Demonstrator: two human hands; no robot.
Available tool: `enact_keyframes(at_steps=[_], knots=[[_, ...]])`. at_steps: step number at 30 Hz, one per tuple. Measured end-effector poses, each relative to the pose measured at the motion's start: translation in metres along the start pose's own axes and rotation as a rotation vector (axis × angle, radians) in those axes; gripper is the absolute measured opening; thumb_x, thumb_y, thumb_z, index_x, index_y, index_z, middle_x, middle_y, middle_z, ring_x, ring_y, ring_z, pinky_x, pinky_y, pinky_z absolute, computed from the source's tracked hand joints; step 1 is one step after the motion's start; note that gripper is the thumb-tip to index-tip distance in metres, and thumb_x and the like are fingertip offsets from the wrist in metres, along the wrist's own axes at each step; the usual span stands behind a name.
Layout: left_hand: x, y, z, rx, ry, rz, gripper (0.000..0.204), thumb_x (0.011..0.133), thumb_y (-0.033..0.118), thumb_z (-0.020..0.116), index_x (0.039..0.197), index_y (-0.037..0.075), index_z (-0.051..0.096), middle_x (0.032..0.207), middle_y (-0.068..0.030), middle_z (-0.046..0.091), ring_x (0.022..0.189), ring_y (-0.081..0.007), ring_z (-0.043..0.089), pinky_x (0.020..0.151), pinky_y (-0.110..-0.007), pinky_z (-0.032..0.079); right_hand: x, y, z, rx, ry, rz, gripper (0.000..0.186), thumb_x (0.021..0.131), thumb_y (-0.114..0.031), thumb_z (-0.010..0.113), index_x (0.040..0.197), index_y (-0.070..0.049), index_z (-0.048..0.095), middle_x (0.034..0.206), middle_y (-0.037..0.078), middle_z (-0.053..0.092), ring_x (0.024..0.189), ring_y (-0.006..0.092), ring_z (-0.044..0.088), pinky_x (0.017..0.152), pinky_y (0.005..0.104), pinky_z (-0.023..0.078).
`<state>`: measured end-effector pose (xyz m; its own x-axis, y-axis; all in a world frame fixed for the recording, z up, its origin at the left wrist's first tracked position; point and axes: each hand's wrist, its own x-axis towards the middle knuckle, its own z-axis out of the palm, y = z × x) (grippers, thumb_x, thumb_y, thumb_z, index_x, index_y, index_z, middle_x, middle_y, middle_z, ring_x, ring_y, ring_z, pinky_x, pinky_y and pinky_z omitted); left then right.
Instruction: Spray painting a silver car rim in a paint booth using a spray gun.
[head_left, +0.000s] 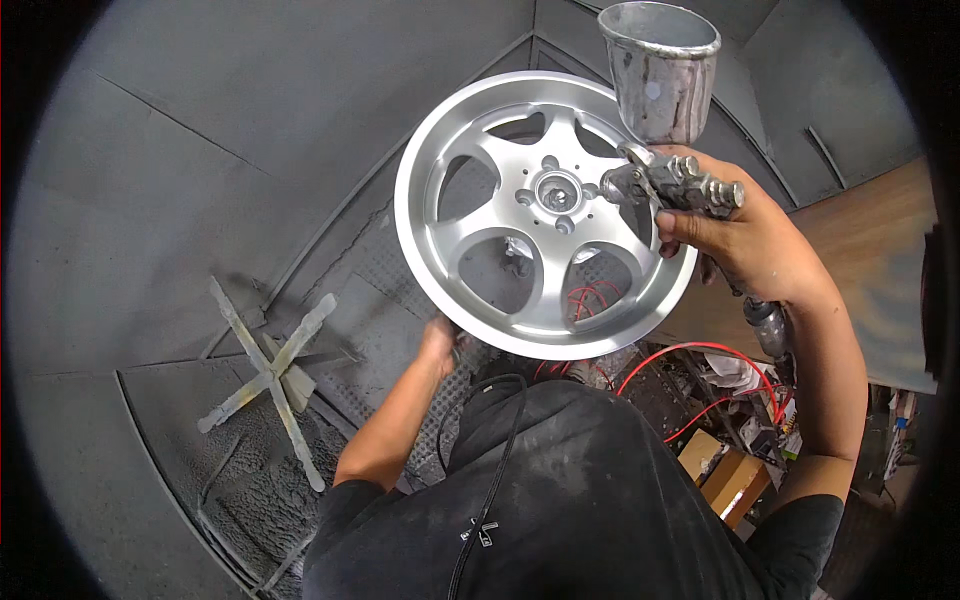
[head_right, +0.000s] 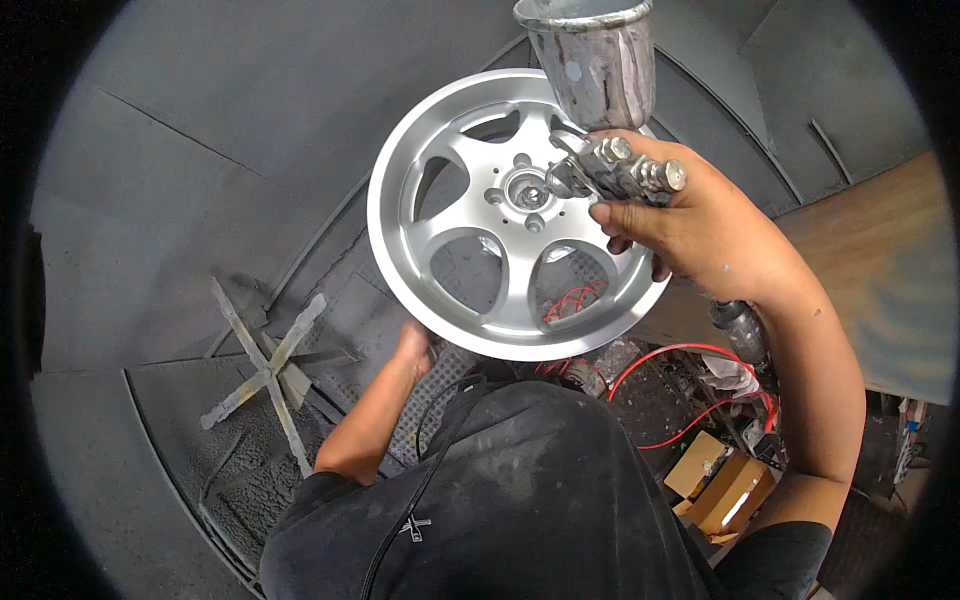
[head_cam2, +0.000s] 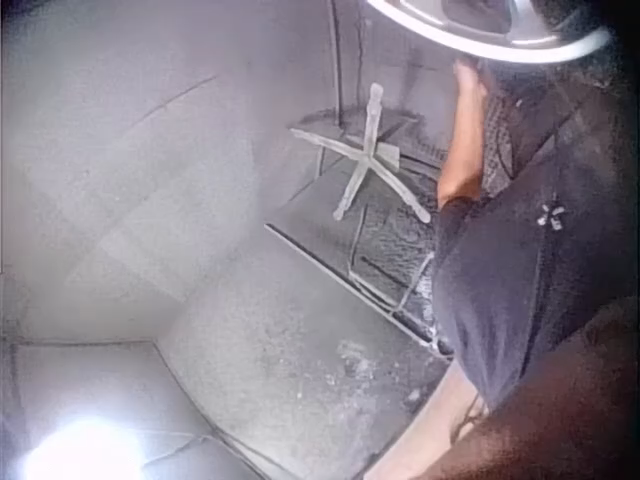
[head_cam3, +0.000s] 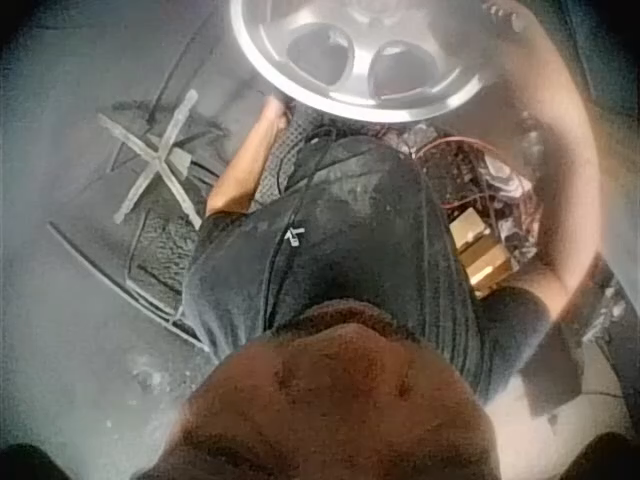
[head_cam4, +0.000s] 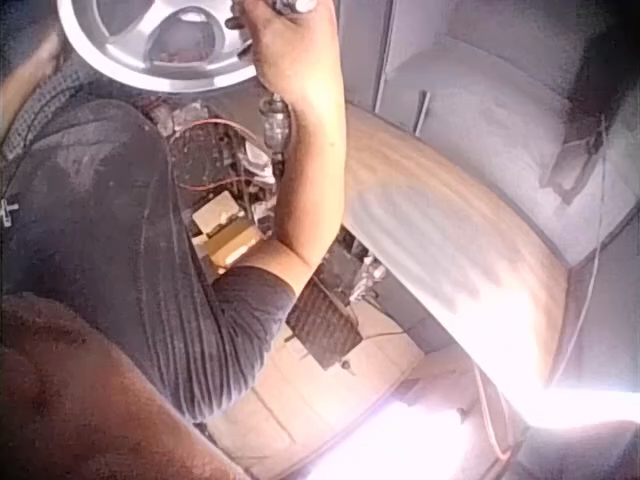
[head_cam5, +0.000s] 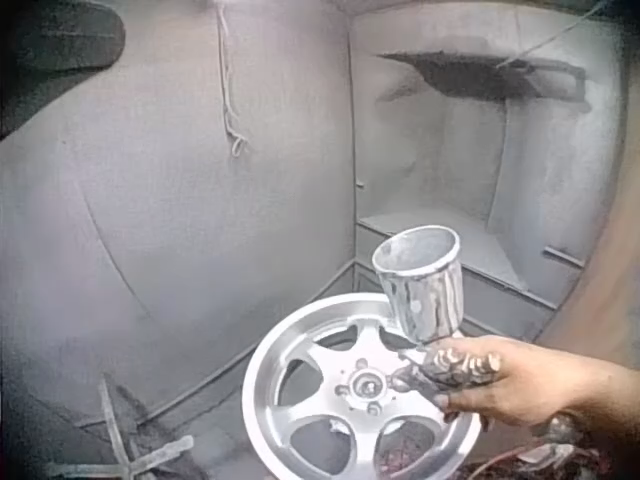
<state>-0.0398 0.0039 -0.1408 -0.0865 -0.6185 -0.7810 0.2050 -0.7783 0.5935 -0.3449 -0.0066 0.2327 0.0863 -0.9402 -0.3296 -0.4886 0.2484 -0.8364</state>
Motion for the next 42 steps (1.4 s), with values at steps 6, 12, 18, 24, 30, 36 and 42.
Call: enact_keyframes(at_steps=[6,12,18,24,30,36,42], knots=[[-0.040,-0.032,0.028,-0.017,-0.195,-0.220,0.031,0.099,0.022,0.036,0.116,0.004,0.055,0.105,-0.0076,0.062,0.082,-0.0178,0.059,0.071,-0.033,0.052,0.007,0.014,-0.002,-0.047,0.056,-0.113,0.029,0.090,-0.009,0.060,0.118,-0.004,0.057,0.070,-0.001,0.057,0.060,0.0061,0.054,0.047,0.0215,0.040],[-0.008,-0.014,0.005,0.119,-0.182,-0.142,0.028,0.098,0.018,0.037,0.110,0.004,0.058,0.095,-0.0076,0.064,0.078,-0.0174,0.058,0.072,-0.035,0.051,-0.003,0.016,-0.007,-0.075,0.073,-0.067,0.034,0.089,-0.008,0.060,0.122,-0.004,0.056,0.070,-0.002,0.057,0.060,0.0056,0.055,0.048,0.0211,0.041],[0.029,0.009,-0.014,-0.055,-0.051,0.084,0.033,0.098,0.020,0.039,0.120,0.004,0.057,0.107,-0.0081,0.064,0.090,-0.0198,0.061,0.077,-0.034,0.050,-0.030,0.025,-0.015,-0.022,0.048,0.112,0.040,0.089,-0.009,0.061,0.128,-0.006,0.053,0.073,-0.003,0.058,0.062,0.0058,0.056,0.045,0.0202,0.043],[-0.017,-0.028,0.028,0.115,-0.081,-0.081,0.030,0.098,0.015,0.040,0.121,0.001,0.053,0.113,-0.0127,0.060,0.097,-0.0206,0.059,0.083,-0.034,0.051,-0.046,0.031,-0.011,0.068,0.010,0.087,0.044,0.089,-0.010,0.063,0.131,-0.007,0.051,0.078,-0.002,0.059,0.065,0.0058,0.056,0.048,0.0206,0.044],[-0.033,-0.041,0.044,0.089,-0.233,-0.260,0.027,0.096,0.009,0.036,0.113,-0.001,0.054,0.105,-0.0127,0.061,0.092,-0.0211,0.061,0.079,-0.033,0.052,-0.037,0.034,-0.017,-0.078,-0.024,0.104,0.050,0.087,-0.007,0.062,0.135,-0.007,0.048,0.080,-0.002,0.060,0.069,0.0054,0.058,0.047,0.0189,0.044],[-0.011,-0.010,0.024,0.146,-0.050,-0.066,0.030,0.096,0.011,0.034,0.112,-0.001,0.056,0.099,-0.0142,0.063,0.087,-0.0226,0.062,0.077,-0.035,0.053,-0.026,0.023,-0.009,0.060,-0.060,0.033,0.040,0.088,-0.007,0.061,0.127,-0.005,0.053,0.076,0.000,0.058,0.061,0.0066,0.052,0.048,0.0235,0.043],[0.005,0.012,0.017,0.127,-0.021,0.082,0.031,0.096,0.015,0.036,0.115,0.001,0.055,0.100,-0.0124,0.064,0.084,-0.0215,0.061,0.074,-0.036,0.053,-0.014,0.023,-0.007,0.023,-0.094,-0.042,0.039,0.088,-0.003,0.060,0.127,-0.004,0.052,0.078,0.001,0.059,0.066,0.0078,0.054,0.055,0.0247,0.045]])
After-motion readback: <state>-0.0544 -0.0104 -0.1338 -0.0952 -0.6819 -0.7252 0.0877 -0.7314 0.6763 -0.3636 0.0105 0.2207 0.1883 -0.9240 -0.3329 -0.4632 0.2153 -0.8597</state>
